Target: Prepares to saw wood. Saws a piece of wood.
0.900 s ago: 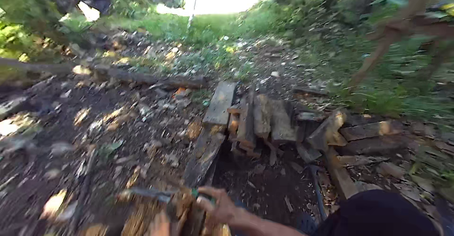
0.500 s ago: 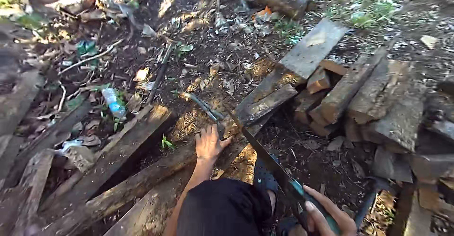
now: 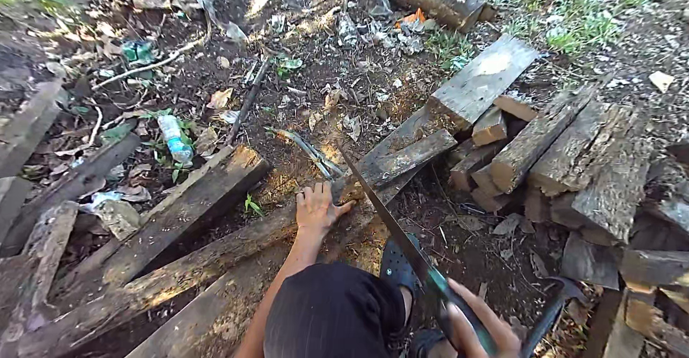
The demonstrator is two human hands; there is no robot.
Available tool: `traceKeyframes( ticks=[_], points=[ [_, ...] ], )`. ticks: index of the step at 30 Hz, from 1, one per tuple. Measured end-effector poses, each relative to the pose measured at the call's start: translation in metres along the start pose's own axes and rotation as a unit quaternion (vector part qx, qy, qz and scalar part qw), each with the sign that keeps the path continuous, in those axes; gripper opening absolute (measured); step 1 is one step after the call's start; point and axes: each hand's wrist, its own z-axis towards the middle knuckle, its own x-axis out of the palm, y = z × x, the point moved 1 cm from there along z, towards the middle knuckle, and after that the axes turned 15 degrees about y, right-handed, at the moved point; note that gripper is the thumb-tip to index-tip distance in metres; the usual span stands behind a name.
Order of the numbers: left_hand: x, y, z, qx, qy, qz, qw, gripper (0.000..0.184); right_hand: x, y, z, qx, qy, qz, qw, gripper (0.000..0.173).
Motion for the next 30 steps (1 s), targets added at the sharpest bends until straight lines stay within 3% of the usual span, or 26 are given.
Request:
traceKeyframes(
  ticks=[2,7,9,11,15,17,19,23,25,27,30],
  points=[
    [-0.001,-0.002,0.003,0.000,-0.006,0.001,1.000,0.106,-0.004,0.004,0.002,0.001,-0.004,0.006,1.000,0.037],
    [0.002,-0.001,0.003,0.002,-0.024,0.002,1.000,0.106,0.056,-0.010,0.174,-0.055,-0.026,0.010,0.998,0.037],
    [0.004,0.002,0.001,0.005,-0.036,0.000,0.999,0.107,0.066,-0.008,0.194,-0.034,-0.020,0.033,0.999,0.038],
    [0.005,0.002,-0.001,0.012,-0.042,0.002,0.999,0.108,0.059,-0.012,0.164,-0.034,-0.018,0.027,0.999,0.040],
    [0.001,0.000,-0.004,0.010,-0.032,0.003,0.999,0.107,0.014,-0.002,0.025,-0.014,-0.008,-0.014,1.000,0.039],
    [0.000,-0.001,-0.002,0.008,-0.032,0.004,0.999,0.105,-0.004,0.003,-0.014,0.007,-0.002,-0.003,1.000,0.037],
    [0.002,-0.001,0.000,0.008,-0.035,-0.001,0.999,0.104,0.002,0.002,0.002,0.009,-0.001,0.001,1.000,0.037],
    [0.004,-0.001,0.003,0.008,-0.024,-0.012,1.000,0.107,0.051,-0.013,0.152,-0.055,-0.021,0.013,0.998,0.038],
    [0.001,0.002,0.004,0.005,-0.017,-0.009,1.000,0.108,0.061,-0.008,0.186,-0.038,-0.018,0.040,0.998,0.039],
    [0.001,0.001,0.002,0.009,-0.009,-0.005,1.000,0.109,0.055,-0.013,0.159,-0.035,-0.015,0.028,0.999,0.040],
    [-0.006,0.000,0.003,0.011,-0.007,0.000,1.000,0.107,0.024,-0.009,0.057,-0.017,-0.014,0.003,1.000,0.040]
  ],
)
